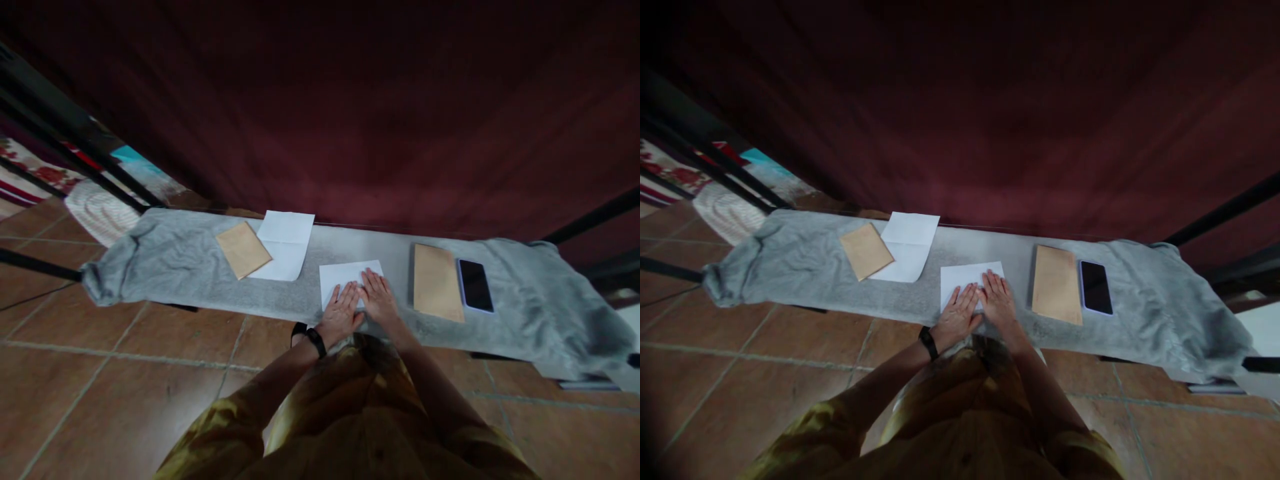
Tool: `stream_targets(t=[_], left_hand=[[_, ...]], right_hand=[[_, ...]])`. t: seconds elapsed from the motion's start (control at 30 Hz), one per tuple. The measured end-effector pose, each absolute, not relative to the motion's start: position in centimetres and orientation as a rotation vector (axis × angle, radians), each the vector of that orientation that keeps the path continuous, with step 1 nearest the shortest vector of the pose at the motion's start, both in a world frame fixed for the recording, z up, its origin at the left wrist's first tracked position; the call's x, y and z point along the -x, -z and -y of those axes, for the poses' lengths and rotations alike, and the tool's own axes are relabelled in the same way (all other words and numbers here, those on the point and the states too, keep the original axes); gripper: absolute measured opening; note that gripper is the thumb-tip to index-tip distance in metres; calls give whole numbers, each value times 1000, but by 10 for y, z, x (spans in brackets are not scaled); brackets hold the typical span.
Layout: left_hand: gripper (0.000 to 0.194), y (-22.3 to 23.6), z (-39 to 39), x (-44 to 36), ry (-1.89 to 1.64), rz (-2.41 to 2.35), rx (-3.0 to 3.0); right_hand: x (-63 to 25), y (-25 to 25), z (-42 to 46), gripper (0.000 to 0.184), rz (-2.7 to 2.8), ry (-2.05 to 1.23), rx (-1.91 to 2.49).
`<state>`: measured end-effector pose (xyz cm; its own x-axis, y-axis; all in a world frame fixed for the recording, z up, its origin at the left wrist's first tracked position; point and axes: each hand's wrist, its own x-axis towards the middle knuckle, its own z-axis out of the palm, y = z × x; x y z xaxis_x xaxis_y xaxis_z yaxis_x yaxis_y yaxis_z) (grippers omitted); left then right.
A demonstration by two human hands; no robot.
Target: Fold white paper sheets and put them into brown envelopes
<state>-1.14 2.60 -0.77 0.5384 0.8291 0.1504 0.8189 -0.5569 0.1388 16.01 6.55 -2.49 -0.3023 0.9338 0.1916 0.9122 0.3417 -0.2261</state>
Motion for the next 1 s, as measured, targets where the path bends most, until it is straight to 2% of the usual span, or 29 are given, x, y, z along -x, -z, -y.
stream_targets(t=[0.3,0.73,1.0], left_hand=[[79,-3,-19,29,-288,-1486,-2635],[58,12,-26,49,-401,-2023,-2381],[61,16,-62,7,-576,-1933,-2385]], right_hand=[[-186,30,-60,58,2232,-101,1698],[-180,32,-57,55,2184,45,1707],[-167,41,-65,54,2045,85,1714]])
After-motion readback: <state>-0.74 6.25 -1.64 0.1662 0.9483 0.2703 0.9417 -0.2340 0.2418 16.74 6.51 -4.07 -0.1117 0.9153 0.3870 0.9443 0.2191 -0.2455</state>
